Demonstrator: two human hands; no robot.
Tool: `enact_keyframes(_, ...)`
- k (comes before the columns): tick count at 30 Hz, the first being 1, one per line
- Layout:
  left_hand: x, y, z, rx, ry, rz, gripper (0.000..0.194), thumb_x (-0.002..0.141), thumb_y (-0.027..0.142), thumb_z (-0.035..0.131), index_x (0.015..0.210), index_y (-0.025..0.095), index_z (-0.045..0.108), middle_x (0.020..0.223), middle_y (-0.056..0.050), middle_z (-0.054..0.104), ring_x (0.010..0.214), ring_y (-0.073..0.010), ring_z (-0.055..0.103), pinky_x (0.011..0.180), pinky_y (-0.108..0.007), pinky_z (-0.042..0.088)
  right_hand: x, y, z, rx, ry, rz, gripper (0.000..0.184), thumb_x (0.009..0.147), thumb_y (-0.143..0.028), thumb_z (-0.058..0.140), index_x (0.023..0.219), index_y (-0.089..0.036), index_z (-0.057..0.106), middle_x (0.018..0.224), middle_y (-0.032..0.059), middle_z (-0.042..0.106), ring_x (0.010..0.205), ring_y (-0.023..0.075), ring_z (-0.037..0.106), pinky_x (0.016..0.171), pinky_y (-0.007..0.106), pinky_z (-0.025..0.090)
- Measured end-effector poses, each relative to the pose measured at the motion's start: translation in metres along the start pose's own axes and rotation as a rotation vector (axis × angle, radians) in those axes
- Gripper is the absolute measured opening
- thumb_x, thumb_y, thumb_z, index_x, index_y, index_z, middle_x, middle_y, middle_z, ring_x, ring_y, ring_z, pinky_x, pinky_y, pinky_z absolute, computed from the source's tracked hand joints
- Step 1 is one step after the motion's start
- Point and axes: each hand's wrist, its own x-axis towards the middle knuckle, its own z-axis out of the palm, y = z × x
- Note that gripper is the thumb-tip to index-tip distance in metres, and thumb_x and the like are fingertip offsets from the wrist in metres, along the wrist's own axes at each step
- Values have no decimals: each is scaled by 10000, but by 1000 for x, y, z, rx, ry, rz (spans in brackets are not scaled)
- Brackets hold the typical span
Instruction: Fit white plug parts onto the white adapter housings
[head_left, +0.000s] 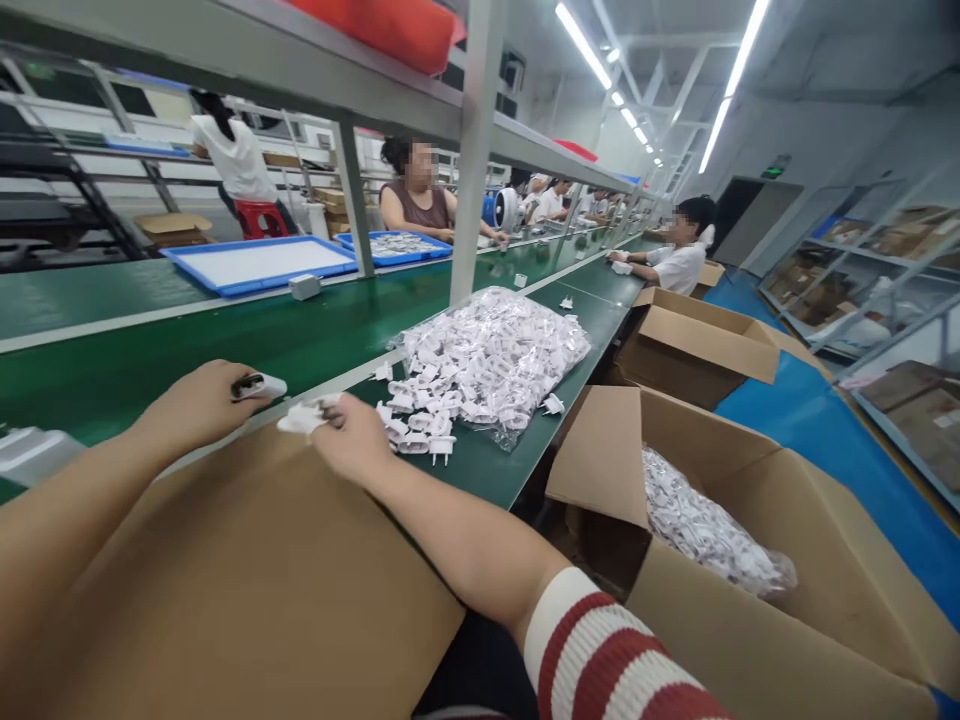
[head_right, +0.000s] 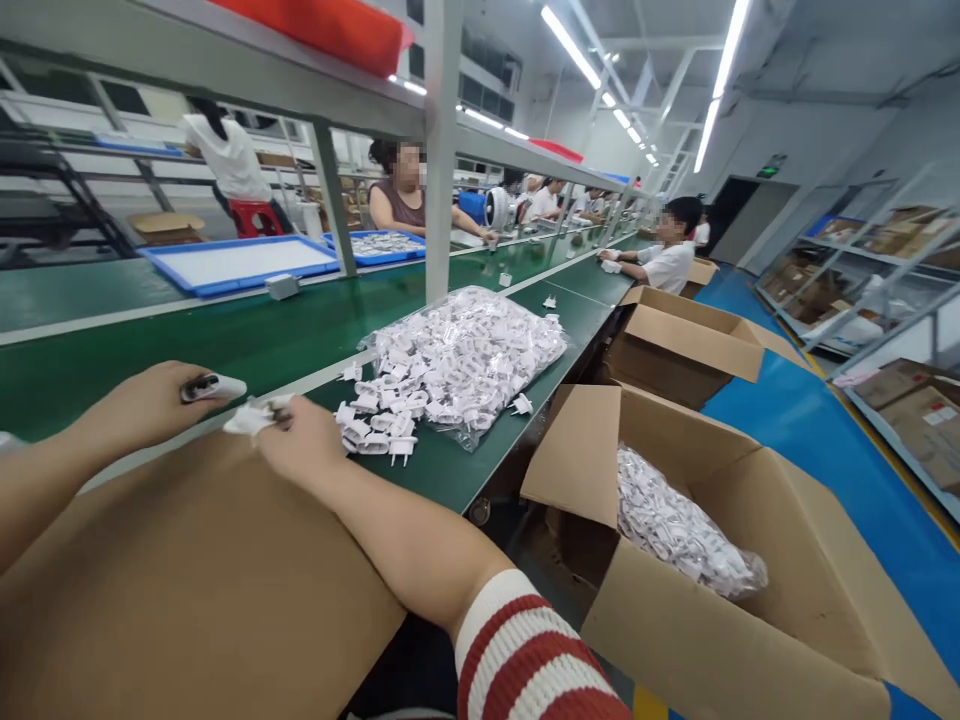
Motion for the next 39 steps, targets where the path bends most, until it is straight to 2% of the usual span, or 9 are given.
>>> enact_keyframes(4,-76,20,0,-74,-128,-63,407,791,585,627,961,229,722,901,-60,721,812,-282,638,658,-318,402,-4,2,7,450,16,224,305,760,-322,788,1025,-175,753,916,12,773,815,147,700,813,267,564)
enact_keyframes(8,-131,31,13,-266,-206,-66,438,769,562,671,1056,240,750,1036,-78,747,884,-296,664,733,-346,461,-17,-8,8,563,-27,305,236,696,-246,791,914,-160,762,855,-4,754,769,108,654,806,233,532)
enact_keyframes(11,-152,31,26,-484,-164,-138,593,815,626,683,1256,229,708,1008,-72,738,839,-256,650,747,-349,477,-25,-14,9,574,-91,279,265,674,-269,814,912,-160,772,874,8,761,735,103,630,779,242,531)
enact_keyframes(16,-159,24,46,-704,-85,-220,685,793,676,747,1325,249,690,733,-5,623,704,-205,568,658,-319,417,-28,-9,11,443,-152,113,316,666,-300,830,954,-192,759,961,14,764,721,108,620,712,255,528)
enact_keyframes(22,-157,16,57,-764,-68,-231,624,770,635,783,1245,235,730,731,3,605,673,-178,526,625,-303,396,-24,0,9,239,-119,-49,290,709,-371,828,924,-193,750,962,33,731,777,137,652,746,286,562)
enact_keyframes(28,-157,16,58,-770,-49,-228,626,778,669,761,1199,205,740,711,-2,600,652,-175,525,593,-287,385,-23,11,11,101,-118,-239,438,798,-292,762,1226,-218,699,1211,86,712,910,168,706,805,314,603)
enact_keyframes(32,-157,15,61,-759,-29,-214,575,782,641,759,1155,202,757,681,0,585,625,-171,509,572,-296,376,-27,13,9,-35,-230,-329,307,848,-196,688,1152,-233,712,1124,45,765,985,195,716,924,367,598)
enact_keyframes(36,-157,12,64,-754,-17,-188,557,802,612,749,1188,212,756,683,-2,588,625,-171,510,566,-301,376,-32,8,4,-217,-176,-529,330,871,-109,586,1143,-226,733,1143,53,754,1072,228,678,1001,397,548)
enact_keyframes(39,-157,11,64,-756,-38,-179,557,802,647,746,1156,217,756,725,-12,625,653,-177,535,580,-301,397,-34,5,3,-333,-186,-583,353,850,-81,554,1127,-205,734,1097,67,750,1027,240,660,971,394,541)
